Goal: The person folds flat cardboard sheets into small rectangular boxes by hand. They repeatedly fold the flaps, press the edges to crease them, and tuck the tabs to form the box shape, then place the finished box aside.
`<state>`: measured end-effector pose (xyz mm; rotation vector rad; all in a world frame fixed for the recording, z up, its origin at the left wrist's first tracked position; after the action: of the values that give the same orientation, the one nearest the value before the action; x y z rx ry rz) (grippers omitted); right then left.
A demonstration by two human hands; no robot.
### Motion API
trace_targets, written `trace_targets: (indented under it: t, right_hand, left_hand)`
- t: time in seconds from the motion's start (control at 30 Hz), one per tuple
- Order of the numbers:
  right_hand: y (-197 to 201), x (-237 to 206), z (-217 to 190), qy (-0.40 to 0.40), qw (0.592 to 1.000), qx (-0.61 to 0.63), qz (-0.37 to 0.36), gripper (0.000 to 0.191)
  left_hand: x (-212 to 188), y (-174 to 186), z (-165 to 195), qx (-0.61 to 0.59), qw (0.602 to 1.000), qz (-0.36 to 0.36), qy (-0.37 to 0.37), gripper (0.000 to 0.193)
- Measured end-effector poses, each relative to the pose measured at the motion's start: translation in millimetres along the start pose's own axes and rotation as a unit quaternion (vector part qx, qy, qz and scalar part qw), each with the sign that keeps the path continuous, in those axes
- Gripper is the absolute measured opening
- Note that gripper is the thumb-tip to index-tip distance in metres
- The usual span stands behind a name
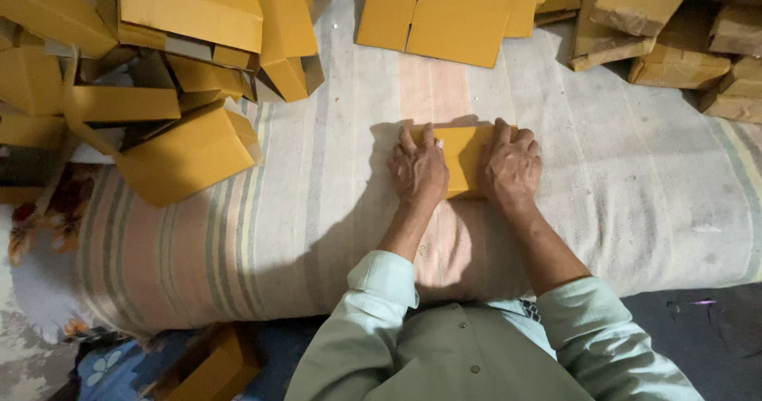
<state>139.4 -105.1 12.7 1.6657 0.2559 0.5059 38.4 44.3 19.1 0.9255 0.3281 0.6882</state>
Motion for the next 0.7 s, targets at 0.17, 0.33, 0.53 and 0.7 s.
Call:
trace_targets:
  t: [0.17, 0.33, 0.53, 0.7]
  right_hand:
    - [15.6, -7.5, -6.4, 0.044, 0.995, -0.016, 0.089, 0.062]
    - [17.4, -7.5, -3.3, 0.009, 0.998, 0.016, 0.064, 0.048]
    - [23.2, -9.0, -7.3, 0.033, 0.996, -0.004, 0.082, 0.063]
    - [18.3, -6.8, -2.9, -0.011, 0.999, 0.041, 0.014, 0.051]
  left_hand:
    - [-4.6, -0.2, -2.2, -0.027, 1.0, 0.005, 0.001, 0.056]
    - [-4.4, 7.2, 1.2, -0.02, 0.998, 0.049, -0.016, 0.049]
    - [-7.1, 4.4, -0.8, -0.031, 0.999, 0.027, -0.011, 0.056]
    - [-2.2, 7.3, 0.0, -0.003, 1.0, 0.027, 0.001, 0.057]
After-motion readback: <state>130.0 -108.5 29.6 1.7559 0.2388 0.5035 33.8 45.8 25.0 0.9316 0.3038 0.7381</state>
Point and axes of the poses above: each hand's wrist, its own x-axis towards the middle knuckle, its own y-axis out of the back of the hand, z = x × y, the point moved 9 cm from there along x, towards the middle knuckle, and after that the axes turned 12 degrees about -x, right-handed, at the moved point
